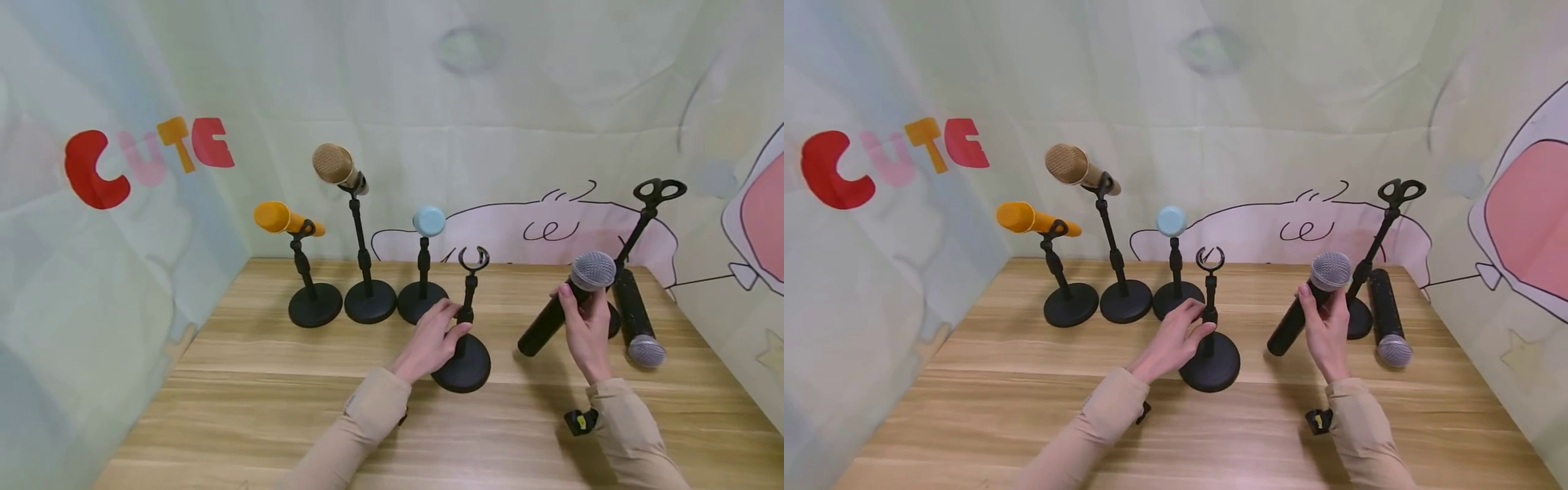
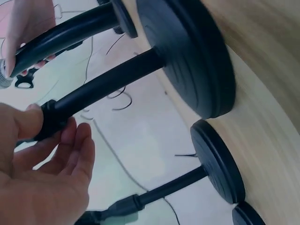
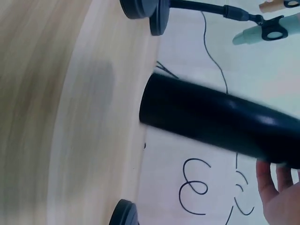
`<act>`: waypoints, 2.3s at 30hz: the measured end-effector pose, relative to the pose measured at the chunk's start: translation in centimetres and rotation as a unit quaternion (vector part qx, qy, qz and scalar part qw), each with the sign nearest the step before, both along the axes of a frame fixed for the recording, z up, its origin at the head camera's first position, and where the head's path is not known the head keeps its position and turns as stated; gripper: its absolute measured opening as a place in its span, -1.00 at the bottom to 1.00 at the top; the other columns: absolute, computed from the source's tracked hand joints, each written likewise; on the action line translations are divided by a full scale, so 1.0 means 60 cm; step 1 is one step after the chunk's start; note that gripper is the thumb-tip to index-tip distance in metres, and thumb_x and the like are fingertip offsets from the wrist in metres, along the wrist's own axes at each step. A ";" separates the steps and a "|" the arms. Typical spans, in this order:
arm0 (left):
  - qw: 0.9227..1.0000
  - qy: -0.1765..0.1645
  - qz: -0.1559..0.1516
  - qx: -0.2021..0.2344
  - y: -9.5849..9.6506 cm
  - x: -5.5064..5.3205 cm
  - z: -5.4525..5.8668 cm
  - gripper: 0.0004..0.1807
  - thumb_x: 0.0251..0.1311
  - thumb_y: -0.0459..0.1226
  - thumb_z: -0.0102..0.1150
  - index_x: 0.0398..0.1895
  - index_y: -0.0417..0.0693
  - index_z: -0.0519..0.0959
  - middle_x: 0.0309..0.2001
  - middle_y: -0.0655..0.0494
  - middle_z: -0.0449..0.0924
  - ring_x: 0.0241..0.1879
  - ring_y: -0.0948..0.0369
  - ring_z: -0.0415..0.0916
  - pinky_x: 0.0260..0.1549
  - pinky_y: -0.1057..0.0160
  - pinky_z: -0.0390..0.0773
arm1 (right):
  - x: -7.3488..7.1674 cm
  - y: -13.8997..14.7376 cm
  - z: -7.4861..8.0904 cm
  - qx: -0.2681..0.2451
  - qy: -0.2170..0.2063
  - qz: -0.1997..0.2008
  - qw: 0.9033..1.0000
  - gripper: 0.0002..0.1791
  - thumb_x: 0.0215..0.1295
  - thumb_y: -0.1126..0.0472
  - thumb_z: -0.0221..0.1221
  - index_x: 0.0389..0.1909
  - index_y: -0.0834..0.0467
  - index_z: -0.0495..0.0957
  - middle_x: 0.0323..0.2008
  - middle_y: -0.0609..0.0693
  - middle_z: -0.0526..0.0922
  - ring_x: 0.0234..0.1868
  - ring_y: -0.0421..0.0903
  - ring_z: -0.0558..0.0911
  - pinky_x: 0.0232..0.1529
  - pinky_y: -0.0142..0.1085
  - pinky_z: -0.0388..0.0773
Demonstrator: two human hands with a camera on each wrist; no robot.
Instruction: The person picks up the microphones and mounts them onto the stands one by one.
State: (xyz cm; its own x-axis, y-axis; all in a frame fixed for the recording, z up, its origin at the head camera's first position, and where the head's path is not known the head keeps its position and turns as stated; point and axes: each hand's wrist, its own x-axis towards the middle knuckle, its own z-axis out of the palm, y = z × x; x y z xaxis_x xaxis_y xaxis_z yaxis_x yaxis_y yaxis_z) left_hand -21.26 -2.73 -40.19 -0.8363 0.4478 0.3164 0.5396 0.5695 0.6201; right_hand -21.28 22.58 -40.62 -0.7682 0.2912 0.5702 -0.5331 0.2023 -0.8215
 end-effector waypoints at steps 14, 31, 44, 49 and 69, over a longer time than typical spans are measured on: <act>0.992 -0.006 -0.013 0.123 0.007 0.008 -0.018 -0.63 0.44 -0.11 0.07 0.09 -0.16 0.61 0.04 -0.06 0.72 0.16 0.05 0.63 0.22 0.05 0.55 | -0.014 -0.061 0.058 -0.002 0.132 0.101 0.986 -0.69 0.55 0.28 0.02 0.23 0.14 0.30 -0.07 -0.14 0.61 -0.02 -0.25 0.60 0.15 -0.45 0.47; 0.991 0.010 -0.028 0.131 -0.002 0.008 -0.021 -0.80 0.42 -0.30 0.11 -0.01 -0.18 0.60 -0.12 -0.07 0.75 0.01 0.10 0.71 0.10 0.10 0.63 | -0.028 -0.209 0.179 -0.013 0.240 0.143 0.960 -0.34 0.43 -0.09 0.16 0.06 0.49 0.32 -0.05 -0.16 0.61 -0.07 -0.24 0.63 0.05 -0.38 0.57; 0.991 0.031 -0.048 0.120 -0.001 0.008 -0.024 -0.77 0.44 -0.32 0.08 0.04 -0.26 0.57 -0.13 -0.09 0.74 -0.07 0.10 0.72 0.01 0.19 0.67 | -0.048 -0.230 0.145 0.061 0.219 0.091 0.970 -0.30 0.39 -0.08 0.24 0.11 0.52 0.40 0.00 0.24 0.64 0.04 -0.34 0.55 0.18 -0.41 0.48; 0.991 0.013 -0.049 0.120 -0.001 0.010 -0.023 -0.76 0.44 -0.31 0.07 0.06 -0.24 0.57 -0.12 -0.09 0.73 -0.06 0.11 0.73 0.01 0.20 0.68 | -0.055 -0.233 0.129 0.011 0.183 0.085 0.979 -0.27 0.34 -0.11 0.27 0.08 0.52 0.41 -0.06 -0.29 0.62 -0.01 -0.33 0.57 0.14 -0.42 0.47; 0.990 -0.009 -0.047 0.135 0.001 0.009 -0.027 -0.74 0.46 -0.32 0.05 0.11 -0.25 0.55 -0.06 -0.11 0.73 -0.01 0.09 0.73 0.04 0.17 0.67 | -0.074 -0.232 0.110 0.031 0.204 0.058 0.977 -0.52 0.00 0.45 0.27 -0.03 0.57 0.41 -0.17 0.00 0.70 -0.12 -0.41 0.58 0.02 -0.48 0.53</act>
